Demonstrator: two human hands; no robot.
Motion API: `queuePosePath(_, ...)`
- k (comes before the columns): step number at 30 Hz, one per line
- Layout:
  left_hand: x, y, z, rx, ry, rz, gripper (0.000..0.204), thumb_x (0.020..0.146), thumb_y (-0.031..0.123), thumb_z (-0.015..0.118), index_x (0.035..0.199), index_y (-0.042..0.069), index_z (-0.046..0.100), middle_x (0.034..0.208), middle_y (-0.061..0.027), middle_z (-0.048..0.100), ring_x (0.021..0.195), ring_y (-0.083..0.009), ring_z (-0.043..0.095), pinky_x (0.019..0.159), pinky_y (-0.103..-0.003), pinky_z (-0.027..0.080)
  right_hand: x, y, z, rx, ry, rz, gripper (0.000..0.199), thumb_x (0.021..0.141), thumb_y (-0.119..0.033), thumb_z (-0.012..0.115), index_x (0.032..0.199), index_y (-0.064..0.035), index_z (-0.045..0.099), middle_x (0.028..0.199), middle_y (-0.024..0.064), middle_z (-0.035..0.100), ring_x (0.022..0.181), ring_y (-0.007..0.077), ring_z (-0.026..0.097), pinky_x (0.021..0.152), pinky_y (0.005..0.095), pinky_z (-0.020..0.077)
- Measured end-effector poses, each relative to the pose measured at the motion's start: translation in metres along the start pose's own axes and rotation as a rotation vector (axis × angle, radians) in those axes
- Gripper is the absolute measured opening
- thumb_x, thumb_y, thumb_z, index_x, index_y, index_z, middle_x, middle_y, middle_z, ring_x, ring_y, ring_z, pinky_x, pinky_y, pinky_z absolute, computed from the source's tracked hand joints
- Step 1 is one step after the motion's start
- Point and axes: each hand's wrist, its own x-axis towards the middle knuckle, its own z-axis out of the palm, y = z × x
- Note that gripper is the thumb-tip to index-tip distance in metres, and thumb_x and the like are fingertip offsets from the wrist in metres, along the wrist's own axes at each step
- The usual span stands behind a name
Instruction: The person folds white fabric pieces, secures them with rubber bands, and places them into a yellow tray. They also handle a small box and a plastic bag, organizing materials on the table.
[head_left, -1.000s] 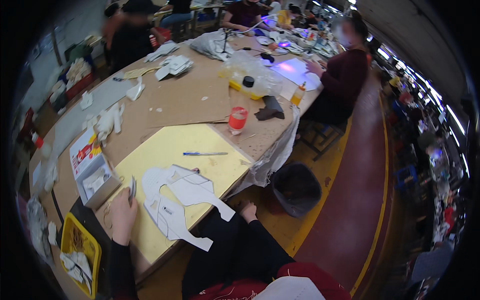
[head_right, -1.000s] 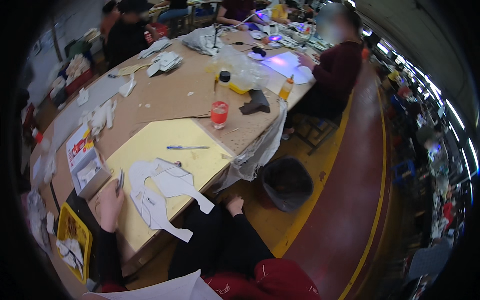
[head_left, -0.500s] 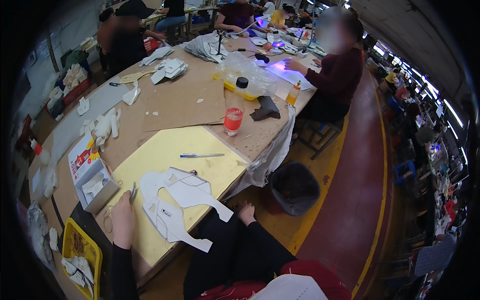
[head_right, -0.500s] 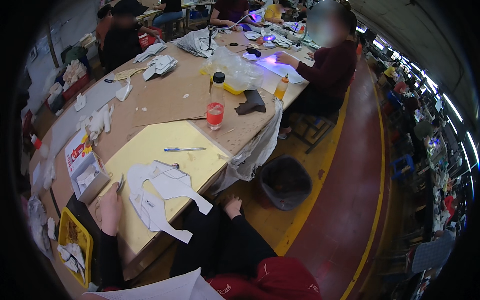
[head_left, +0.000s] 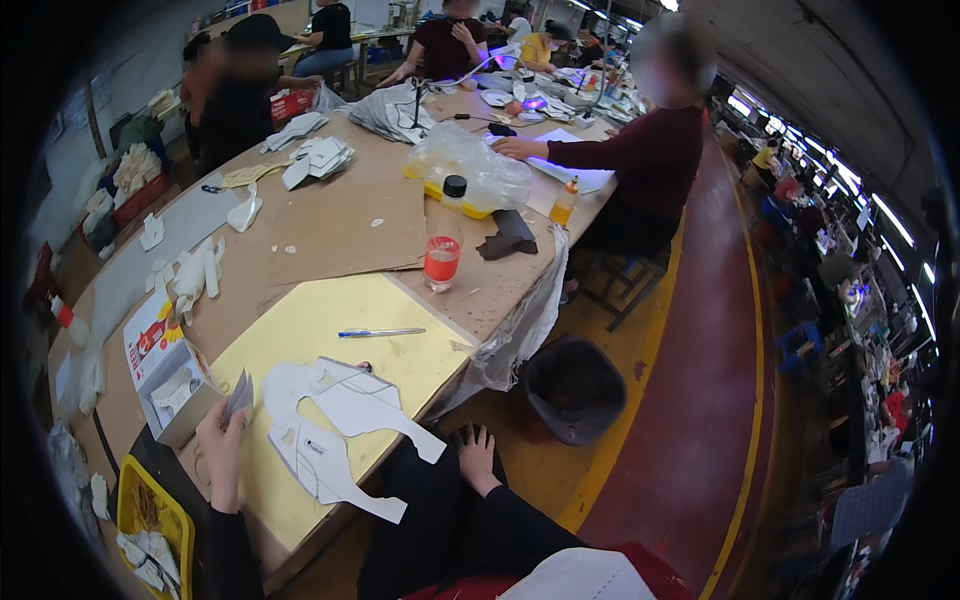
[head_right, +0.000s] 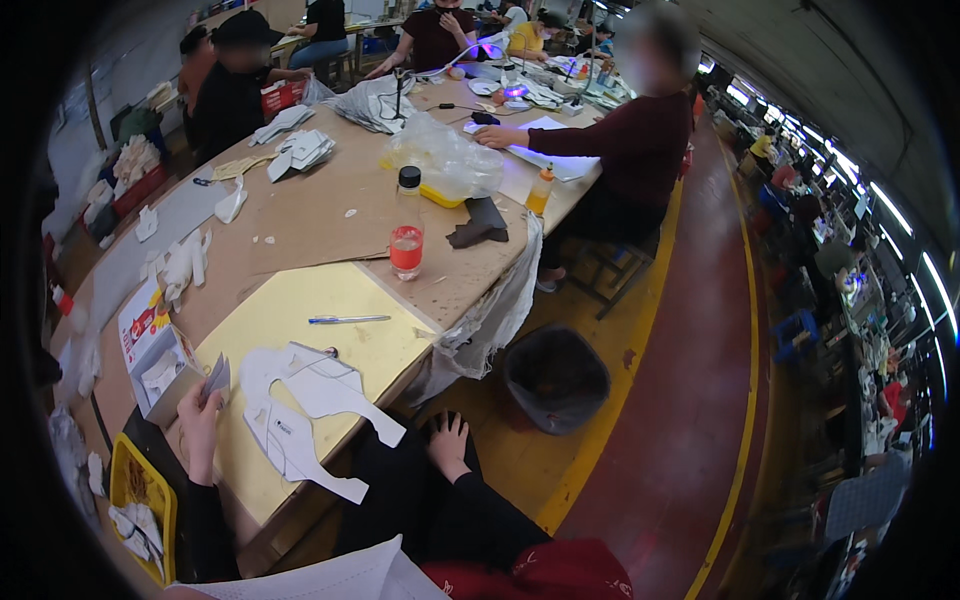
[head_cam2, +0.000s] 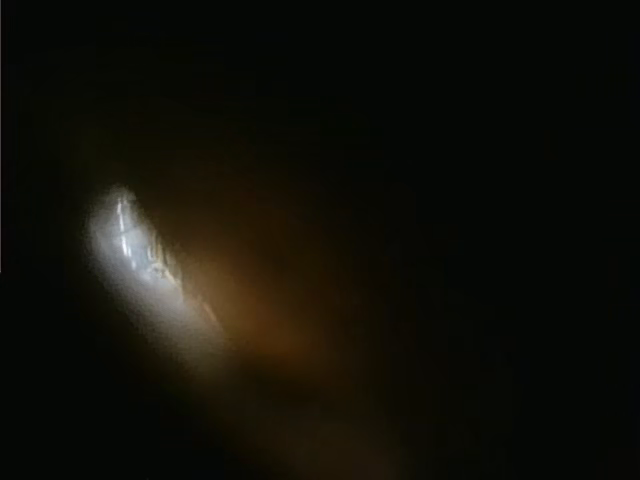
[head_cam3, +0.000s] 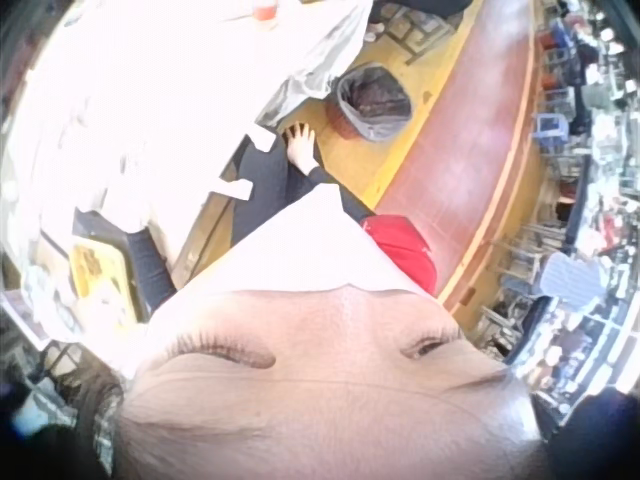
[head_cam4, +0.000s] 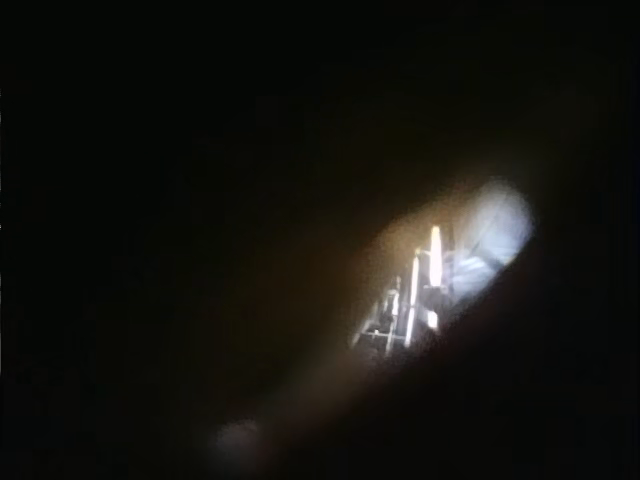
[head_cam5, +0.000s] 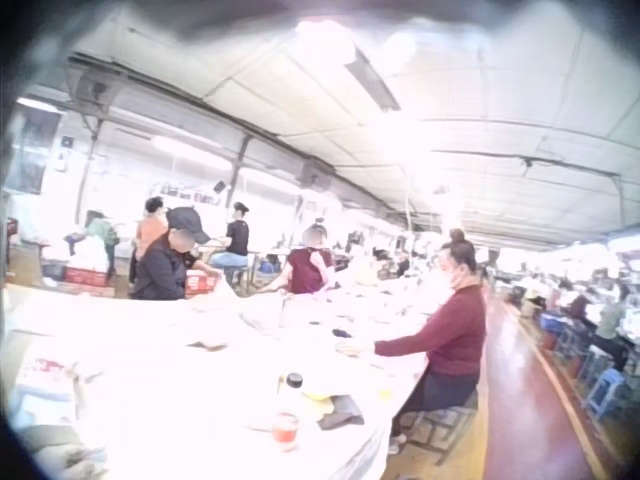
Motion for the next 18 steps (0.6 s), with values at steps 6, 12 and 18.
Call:
queuePosePath(6,0.01,-0.011,-0.008,-0.199,0.008,-0.122,0.024,0.091,0.007,0.062,0.111,-0.008,0.061,0.095,-0.0062,0.066,0.08,-0.0077,0.062,0.071,-0.023,0.049,0.017,-0.01,0.007,-0.085,-0.059,-0.007,0.059,0.08,-0.023,0.066,0.137,-0.0241,0.052,0.151,0.0154,0.036,0.138,0.044,0.031,0.106,0.0636,0.0288)
queuePosePath(12,0.017,-0.034,-0.001,-0.386,-0.012,-0.407,0.026,0.101,0.025,0.053,0.107,0.001,0.061,0.086,0.0011,0.062,0.073,-0.0062,0.059,0.065,-0.022,0.048,0.054,0.015,0.005,0.97,0.251,0.311,0.048,0.08,-0.021,0.066,0.127,-0.0112,0.059,0.118,0.0197,0.063,0.112,0.0377,0.059,0.103,0.0459,0.0409)
queuePosePath(18,0.011,-0.031,0.003,-0.416,-0.065,-0.334,0.022,0.101,0.021,0.053,0.104,0.001,0.061,0.08,0.0021,0.058,0.064,-0.0048,0.052,0.057,-0.022,0.043,0.097,0.089,-0.108,1.109,1.079,0.422,0.061,0.088,-0.006,0.063,0.142,0.0002,0.034,0.14,0.0219,0.037,0.119,0.0337,0.045,0.099,0.0393,0.0384)
